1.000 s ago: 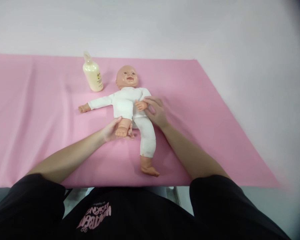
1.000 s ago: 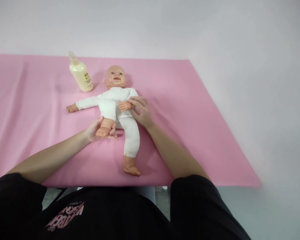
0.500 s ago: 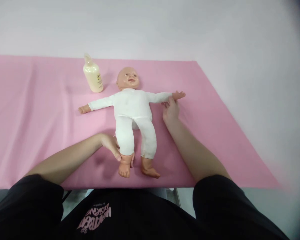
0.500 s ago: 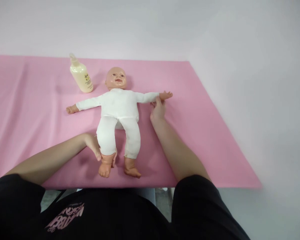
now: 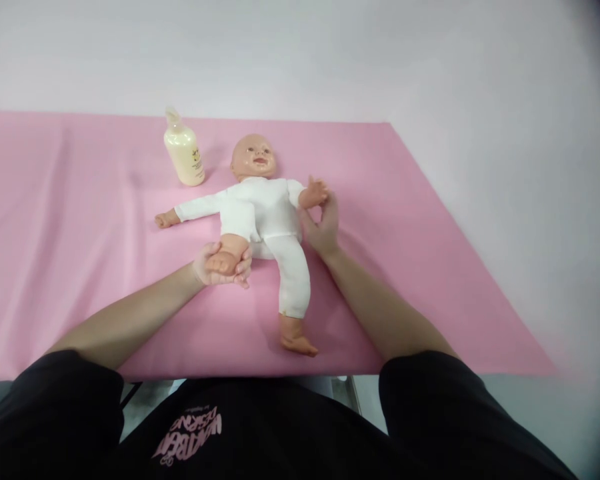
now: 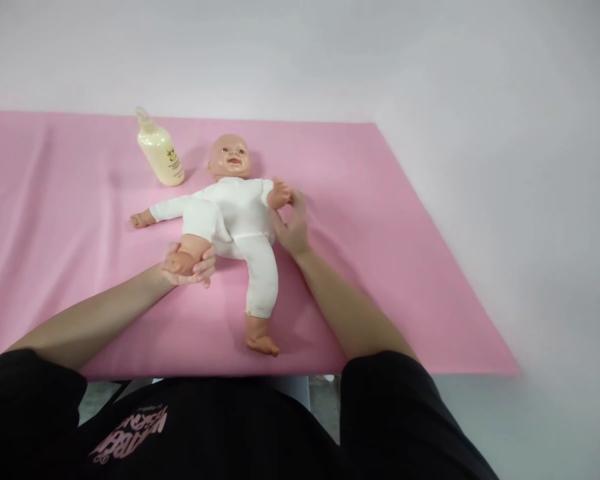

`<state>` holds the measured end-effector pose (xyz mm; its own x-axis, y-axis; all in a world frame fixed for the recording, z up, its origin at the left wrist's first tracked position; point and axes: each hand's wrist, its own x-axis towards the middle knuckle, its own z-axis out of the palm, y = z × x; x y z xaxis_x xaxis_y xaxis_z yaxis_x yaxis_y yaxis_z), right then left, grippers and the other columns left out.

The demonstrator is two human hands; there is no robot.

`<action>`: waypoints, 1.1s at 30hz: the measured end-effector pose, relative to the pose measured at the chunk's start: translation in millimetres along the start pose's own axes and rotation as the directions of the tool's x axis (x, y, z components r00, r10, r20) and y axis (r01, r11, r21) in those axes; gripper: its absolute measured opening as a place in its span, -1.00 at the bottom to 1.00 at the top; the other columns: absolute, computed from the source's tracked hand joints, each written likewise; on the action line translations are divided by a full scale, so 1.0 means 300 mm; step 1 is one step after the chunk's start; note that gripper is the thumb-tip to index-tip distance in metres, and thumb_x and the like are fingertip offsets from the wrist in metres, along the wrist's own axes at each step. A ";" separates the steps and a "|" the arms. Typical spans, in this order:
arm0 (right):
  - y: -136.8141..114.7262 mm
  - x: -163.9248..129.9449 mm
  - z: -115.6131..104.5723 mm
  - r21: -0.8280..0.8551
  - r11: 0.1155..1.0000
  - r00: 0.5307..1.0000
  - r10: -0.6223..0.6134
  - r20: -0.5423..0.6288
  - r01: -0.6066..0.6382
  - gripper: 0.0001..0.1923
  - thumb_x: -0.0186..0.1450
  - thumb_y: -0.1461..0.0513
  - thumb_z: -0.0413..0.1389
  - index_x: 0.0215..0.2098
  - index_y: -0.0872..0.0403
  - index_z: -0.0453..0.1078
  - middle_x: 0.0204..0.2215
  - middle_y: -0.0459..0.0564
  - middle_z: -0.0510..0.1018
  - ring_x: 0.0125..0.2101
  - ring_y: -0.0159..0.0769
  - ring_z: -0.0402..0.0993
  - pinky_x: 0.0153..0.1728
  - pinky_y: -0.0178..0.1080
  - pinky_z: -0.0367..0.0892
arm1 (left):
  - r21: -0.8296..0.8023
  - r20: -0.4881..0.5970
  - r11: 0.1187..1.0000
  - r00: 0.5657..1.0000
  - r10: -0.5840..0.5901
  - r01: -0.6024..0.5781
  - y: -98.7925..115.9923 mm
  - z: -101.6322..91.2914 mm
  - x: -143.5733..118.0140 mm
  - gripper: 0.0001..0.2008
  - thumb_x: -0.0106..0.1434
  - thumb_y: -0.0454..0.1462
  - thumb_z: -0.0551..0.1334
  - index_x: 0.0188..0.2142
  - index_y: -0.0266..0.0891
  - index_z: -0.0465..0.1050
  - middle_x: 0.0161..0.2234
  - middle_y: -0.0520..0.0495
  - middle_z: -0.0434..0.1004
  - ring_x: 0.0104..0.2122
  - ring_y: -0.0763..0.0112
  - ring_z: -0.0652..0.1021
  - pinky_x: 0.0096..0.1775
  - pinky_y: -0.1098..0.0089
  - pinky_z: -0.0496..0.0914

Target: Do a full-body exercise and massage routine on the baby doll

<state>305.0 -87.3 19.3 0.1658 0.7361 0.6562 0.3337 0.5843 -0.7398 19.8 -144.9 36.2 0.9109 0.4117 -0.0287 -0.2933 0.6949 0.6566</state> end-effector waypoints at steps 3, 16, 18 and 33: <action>-0.024 -0.012 -0.001 -0.110 0.982 0.976 -0.131 0.171 0.151 -0.55 0.34 -0.09 0.19 0.12 -0.15 0.42 0.08 0.05 0.55 0.15 0.01 0.49 0.33 0.22 0.31 | -0.015 -0.178 0.998 0.982 0.056 -0.060 0.019 0.039 0.010 -0.48 0.03 0.09 0.43 -0.26 -0.24 0.36 -0.50 0.04 0.45 -0.49 0.40 0.54 -0.34 0.38 0.59; -0.029 -0.013 0.010 -0.108 0.982 0.964 -0.129 0.234 0.157 -0.57 0.34 -0.04 0.22 0.12 -0.15 0.47 0.08 0.06 0.57 0.17 0.01 0.48 0.34 0.22 0.31 | -0.013 -0.098 0.999 0.994 -0.047 0.046 -0.002 0.000 0.019 -0.43 0.08 0.02 0.49 -0.10 -0.32 0.44 -0.31 -0.09 0.62 -0.37 0.30 0.66 -0.27 0.33 0.60; -0.029 -0.008 0.008 -0.068 0.996 0.995 -0.047 0.090 0.053 -0.46 0.30 -0.07 0.24 0.20 -0.16 0.39 0.15 0.04 0.52 0.22 -0.01 0.44 0.34 0.20 0.32 | 0.044 0.024 0.991 0.992 -0.127 0.126 0.001 -0.002 0.006 -0.39 -0.01 0.03 0.54 -0.12 -0.31 0.45 -0.30 -0.12 0.63 -0.35 0.25 0.67 -0.25 0.31 0.59; 0.243 0.079 -0.048 0.501 0.763 0.737 0.600 -0.311 -0.410 -0.04 0.15 0.24 0.23 0.40 -0.19 -0.12 0.44 0.14 0.17 0.25 -0.18 0.45 0.12 0.13 0.53 | 0.550 0.102 0.785 0.910 -0.401 0.284 0.032 0.097 0.039 -0.42 -0.22 -0.14 0.67 -0.16 -0.13 0.64 -0.15 -0.04 0.67 -0.05 0.05 0.68 -0.15 0.30 0.62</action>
<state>346.7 -32.1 -16.8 0.6110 0.7869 0.0861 -0.2779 0.3150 -0.9075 36.2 -150.6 64.1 0.9765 0.0355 -0.2125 0.1883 0.3383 0.9220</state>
